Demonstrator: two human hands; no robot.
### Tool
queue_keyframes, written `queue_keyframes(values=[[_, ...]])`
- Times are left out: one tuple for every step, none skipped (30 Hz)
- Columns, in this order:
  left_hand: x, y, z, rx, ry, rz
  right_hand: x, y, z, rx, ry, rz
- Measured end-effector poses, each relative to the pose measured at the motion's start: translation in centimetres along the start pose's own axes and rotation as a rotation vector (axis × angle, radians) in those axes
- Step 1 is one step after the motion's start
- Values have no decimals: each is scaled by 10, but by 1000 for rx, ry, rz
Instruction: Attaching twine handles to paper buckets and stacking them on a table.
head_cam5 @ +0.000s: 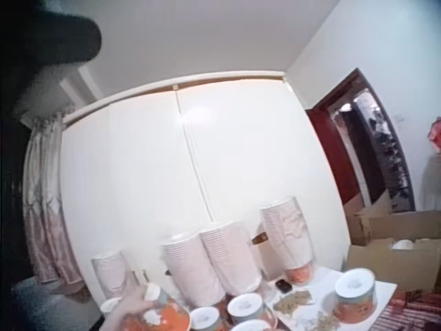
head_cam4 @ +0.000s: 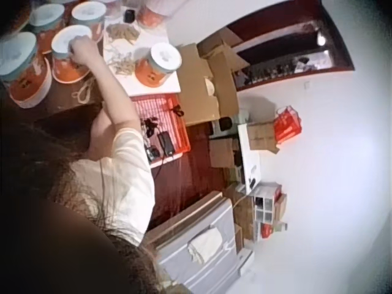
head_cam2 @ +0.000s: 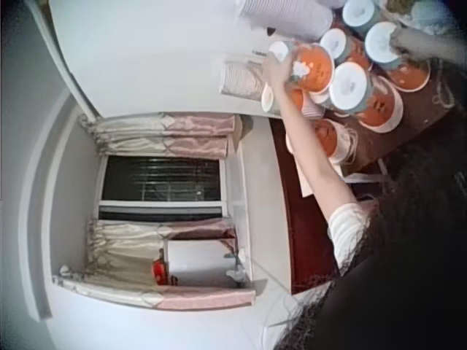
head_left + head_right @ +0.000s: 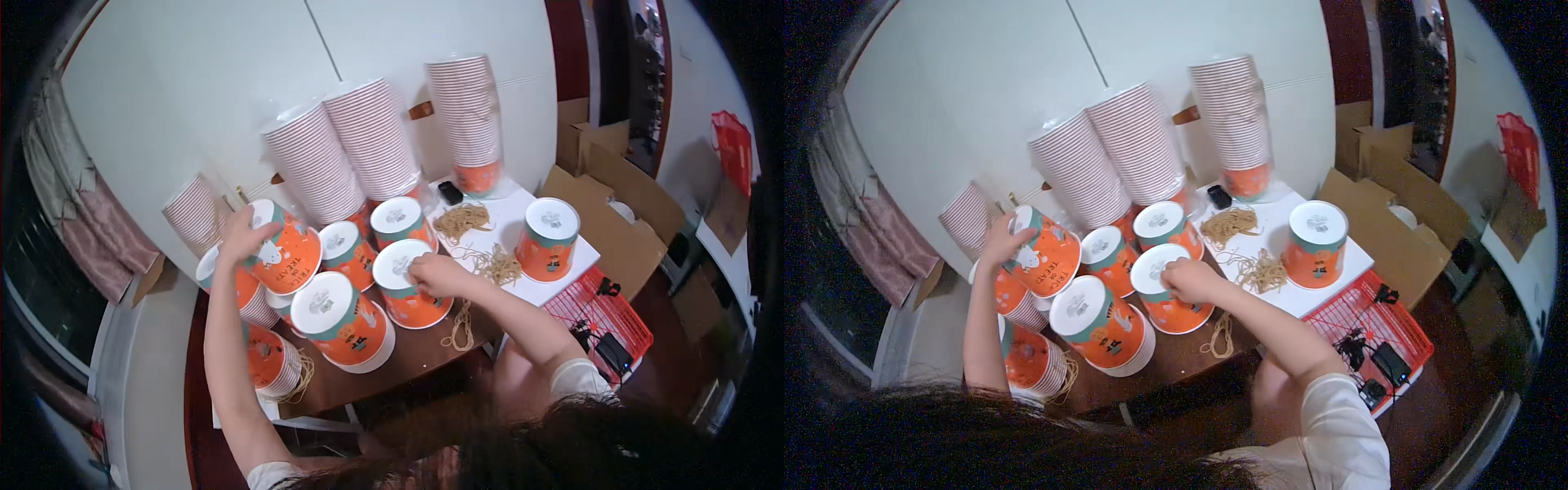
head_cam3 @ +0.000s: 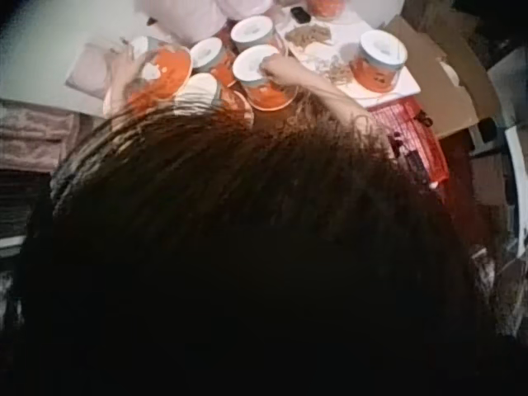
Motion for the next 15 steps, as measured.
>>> queue_keyframes(values=[[-7,-6,-5,61,115,50,5,3,4,-16,10,2],[-12,-9,-2,57,121,50,11,3,8,-55,31,-8],[-14,-14,-2,99,59,71,18,3,10,-92,51,-18],[-15,-17,-4,145,-6,95,33,5,13,-88,11,21],[-12,-21,-3,154,-7,103,51,7,14,-105,-24,64],[-13,-25,0,177,22,40,68,8,15,-125,-60,109],[-13,-27,1,201,50,-23,83,7,20,-125,-118,153],[-13,-29,10,175,6,-38,100,7,27,-138,-168,201],[-13,-31,-4,189,-5,-27,113,-4,23,-106,-219,297],[-18,-34,-23,140,-206,-25,125,-15,20,-75,-274,391],[-25,-39,-36,84,-400,-31,133,-30,16,-127,-291,456],[-36,-37,-32,106,-320,-52,136,-43,18,-97,-208,506],[-45,-36,-26,95,-315,-54,135,-59,21,-67,-125,555],[-53,-32,-22,116,-241,-96,125,-80,23,-104,-98,488],[-57,-26,-24,147,-172,-137,110,-102,23,-133,-79,417]])
Point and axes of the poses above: each hand's wrist, its own y-axis away from the middle knuckle, its own x-axis out of the back of the hand, z = x × y, the point moved 6 cm from there along -y, towards the middle knuckle, and after that the axes turned 6 degrees about z, right-handed, at the moved point
